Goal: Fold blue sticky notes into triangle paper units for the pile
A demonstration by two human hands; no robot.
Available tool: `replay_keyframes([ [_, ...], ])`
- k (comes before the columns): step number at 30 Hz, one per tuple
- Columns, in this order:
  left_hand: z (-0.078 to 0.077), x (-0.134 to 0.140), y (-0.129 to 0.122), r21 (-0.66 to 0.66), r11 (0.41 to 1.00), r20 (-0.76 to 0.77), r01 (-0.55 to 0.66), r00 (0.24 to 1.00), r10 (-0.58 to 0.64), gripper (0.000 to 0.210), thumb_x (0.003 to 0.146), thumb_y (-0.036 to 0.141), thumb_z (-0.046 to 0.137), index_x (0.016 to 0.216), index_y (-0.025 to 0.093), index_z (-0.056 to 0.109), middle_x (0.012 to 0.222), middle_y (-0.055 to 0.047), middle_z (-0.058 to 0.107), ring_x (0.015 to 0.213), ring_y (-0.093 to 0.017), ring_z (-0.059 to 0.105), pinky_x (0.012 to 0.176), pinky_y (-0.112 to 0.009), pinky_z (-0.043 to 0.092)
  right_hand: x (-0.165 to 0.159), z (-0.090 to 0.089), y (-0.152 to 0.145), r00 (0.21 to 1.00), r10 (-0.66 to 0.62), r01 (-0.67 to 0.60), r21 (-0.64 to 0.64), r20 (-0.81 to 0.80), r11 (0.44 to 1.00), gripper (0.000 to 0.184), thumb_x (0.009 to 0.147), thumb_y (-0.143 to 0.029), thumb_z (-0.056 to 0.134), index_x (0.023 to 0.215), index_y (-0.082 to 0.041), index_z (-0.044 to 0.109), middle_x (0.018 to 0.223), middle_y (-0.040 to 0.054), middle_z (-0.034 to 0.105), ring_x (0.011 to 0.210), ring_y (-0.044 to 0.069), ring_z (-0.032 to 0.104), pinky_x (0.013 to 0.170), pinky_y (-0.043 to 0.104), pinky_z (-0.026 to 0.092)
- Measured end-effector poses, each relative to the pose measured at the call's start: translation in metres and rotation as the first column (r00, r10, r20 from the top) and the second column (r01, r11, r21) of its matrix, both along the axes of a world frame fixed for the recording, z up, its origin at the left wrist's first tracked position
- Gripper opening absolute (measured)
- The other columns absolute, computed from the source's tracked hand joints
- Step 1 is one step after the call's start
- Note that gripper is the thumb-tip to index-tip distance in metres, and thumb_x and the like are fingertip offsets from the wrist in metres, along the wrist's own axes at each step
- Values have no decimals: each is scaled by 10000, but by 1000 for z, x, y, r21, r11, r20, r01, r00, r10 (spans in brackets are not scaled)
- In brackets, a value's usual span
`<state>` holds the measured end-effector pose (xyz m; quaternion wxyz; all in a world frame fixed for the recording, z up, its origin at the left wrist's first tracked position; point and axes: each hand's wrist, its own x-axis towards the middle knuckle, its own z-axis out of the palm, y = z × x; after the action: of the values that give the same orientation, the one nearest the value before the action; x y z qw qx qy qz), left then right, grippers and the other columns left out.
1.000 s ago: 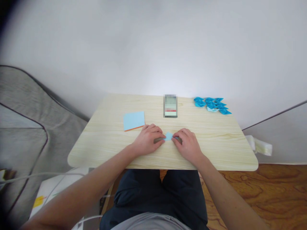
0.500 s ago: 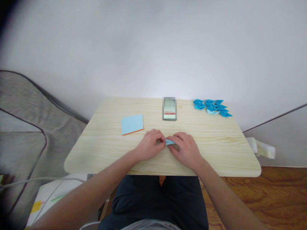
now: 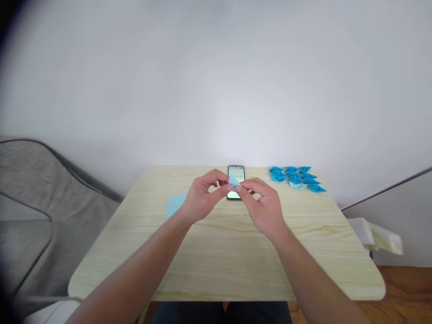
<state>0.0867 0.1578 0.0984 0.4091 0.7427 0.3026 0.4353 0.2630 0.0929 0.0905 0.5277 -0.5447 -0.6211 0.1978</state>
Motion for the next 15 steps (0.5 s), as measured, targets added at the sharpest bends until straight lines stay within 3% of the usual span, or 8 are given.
replay_keyframes([
  [4,14,5,33,-60,996,65,62,996,-58,173,911,347,675,881,178,698,821,-13,660,779,-139,556,718,-282,417,0,29,24,988,-14,12,16,151,1000,189,936,-368,660,814,-234,714,828,12,684,775,171,607,701,319,443],
  [8,20,3,57,-181,957,205,225,961,-187,241,900,403,691,929,164,693,794,-8,635,732,-121,552,682,-263,445,7,53,40,952,146,-115,-128,269,985,315,987,-428,563,763,-226,654,731,-3,624,693,159,545,619,308,388],
  [15,26,5,70,-266,931,278,250,945,-174,295,868,434,733,1012,177,715,741,1,611,677,-112,541,630,-246,471,14,64,60,959,233,-190,-243,160,951,292,992,-455,546,870,-235,696,742,-16,631,675,143,532,576,276,381],
])
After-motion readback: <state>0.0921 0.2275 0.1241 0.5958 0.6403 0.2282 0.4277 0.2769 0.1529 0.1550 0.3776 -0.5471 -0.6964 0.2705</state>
